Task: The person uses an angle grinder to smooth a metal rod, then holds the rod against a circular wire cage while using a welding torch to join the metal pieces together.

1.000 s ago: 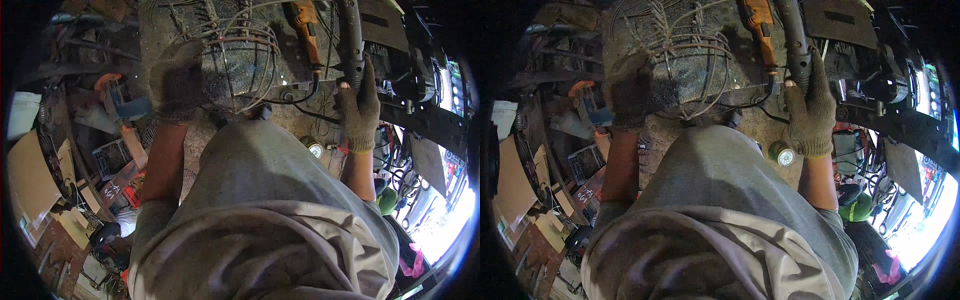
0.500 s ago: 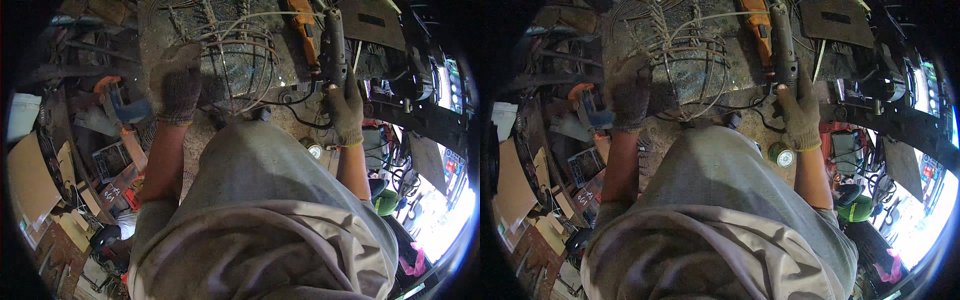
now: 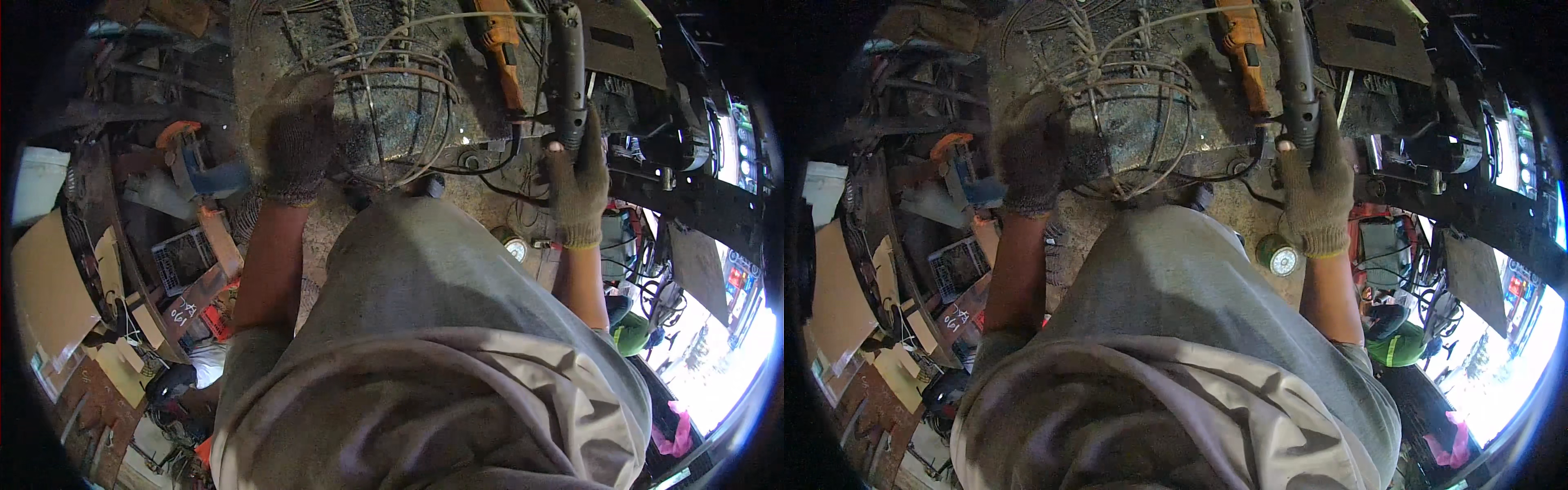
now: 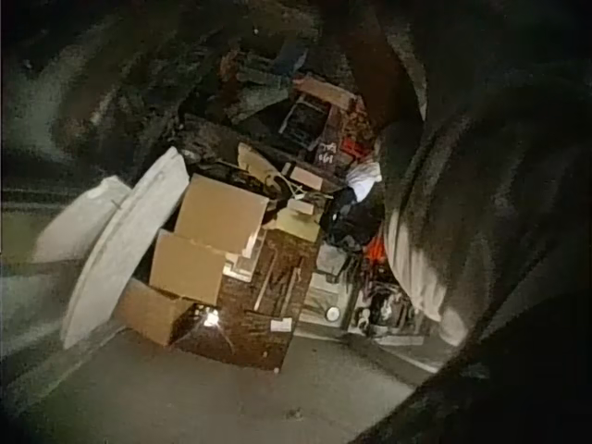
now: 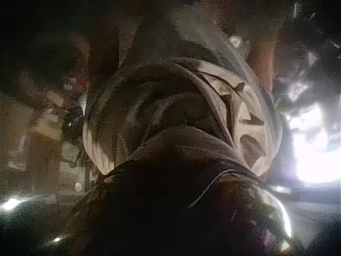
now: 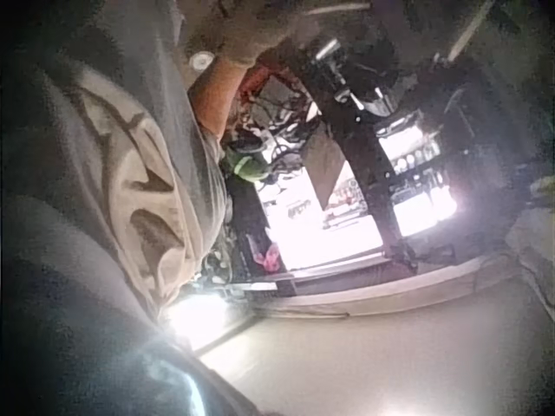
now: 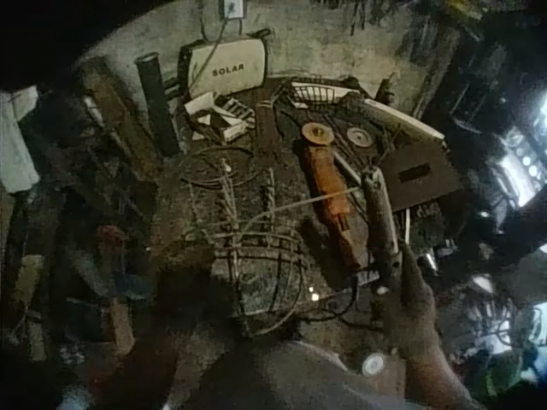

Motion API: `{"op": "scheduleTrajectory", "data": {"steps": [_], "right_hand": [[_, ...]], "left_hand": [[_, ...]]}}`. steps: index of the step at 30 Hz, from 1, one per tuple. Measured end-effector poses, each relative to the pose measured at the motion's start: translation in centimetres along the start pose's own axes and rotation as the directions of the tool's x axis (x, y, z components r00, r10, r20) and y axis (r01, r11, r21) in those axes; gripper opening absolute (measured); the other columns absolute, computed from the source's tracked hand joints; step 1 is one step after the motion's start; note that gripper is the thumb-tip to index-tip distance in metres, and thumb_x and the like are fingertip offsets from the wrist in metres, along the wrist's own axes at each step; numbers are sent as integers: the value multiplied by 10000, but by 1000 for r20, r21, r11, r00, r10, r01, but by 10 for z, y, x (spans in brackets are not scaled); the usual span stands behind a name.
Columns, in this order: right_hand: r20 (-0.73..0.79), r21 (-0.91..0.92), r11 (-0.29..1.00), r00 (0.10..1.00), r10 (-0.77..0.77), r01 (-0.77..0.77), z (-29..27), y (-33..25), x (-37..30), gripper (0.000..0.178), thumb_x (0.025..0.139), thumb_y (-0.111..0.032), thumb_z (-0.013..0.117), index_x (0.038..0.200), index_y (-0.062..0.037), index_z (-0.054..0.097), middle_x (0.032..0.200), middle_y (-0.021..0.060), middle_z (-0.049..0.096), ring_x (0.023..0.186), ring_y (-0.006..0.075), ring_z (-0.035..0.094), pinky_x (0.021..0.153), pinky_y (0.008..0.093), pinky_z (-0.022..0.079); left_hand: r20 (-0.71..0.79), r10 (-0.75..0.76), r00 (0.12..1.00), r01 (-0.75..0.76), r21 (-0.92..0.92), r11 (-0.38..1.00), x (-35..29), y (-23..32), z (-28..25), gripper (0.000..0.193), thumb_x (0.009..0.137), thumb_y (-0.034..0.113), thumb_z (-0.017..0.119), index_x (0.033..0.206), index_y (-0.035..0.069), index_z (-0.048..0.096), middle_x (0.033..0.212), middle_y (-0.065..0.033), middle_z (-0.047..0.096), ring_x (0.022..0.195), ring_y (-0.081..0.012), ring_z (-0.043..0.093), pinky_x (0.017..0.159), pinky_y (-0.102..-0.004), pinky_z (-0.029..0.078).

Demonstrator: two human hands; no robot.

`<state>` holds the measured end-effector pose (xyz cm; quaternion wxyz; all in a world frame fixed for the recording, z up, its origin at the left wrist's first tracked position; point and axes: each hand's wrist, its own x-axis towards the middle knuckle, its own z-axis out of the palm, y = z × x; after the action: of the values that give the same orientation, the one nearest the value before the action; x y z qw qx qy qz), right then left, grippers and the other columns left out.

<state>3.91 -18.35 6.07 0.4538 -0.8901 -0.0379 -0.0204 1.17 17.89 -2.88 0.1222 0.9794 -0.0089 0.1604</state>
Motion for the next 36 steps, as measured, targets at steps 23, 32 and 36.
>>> {"op": "scheduleTrajectory", "data": {"steps": [23,32,36], "right_hand": [[4,-28,994,994,108,-108,5,1,-14,701,977,-267,687,1567,-21,398,1166,166,685,951,188,680,829,351,552],[-29,-153,986,997,-67,62,-6,-18,-10,720,961,-266,720,1569,-35,411,1208,173,687,972,218,697,810,330,561],[70,185,954,972,224,-234,1,1,-19,673,977,-234,695,1559,-35,422,1064,95,670,814,115,642,661,261,527]], "left_hand": [[-142,-38,989,33,-37,999,3,4,1,287,956,178,662,1228,118,730,1186,-158,713,1105,-358,682,957,-442,550],[-239,99,966,-82,82,993,-8,-18,25,370,942,137,685,1311,116,675,1261,-128,688,1197,-319,643,1010,-455,523],[-149,44,988,-42,15,999,4,-1,5,265,947,199,701,1185,83,701,1127,-130,714,1095,-323,676,935,-435,550]]}}
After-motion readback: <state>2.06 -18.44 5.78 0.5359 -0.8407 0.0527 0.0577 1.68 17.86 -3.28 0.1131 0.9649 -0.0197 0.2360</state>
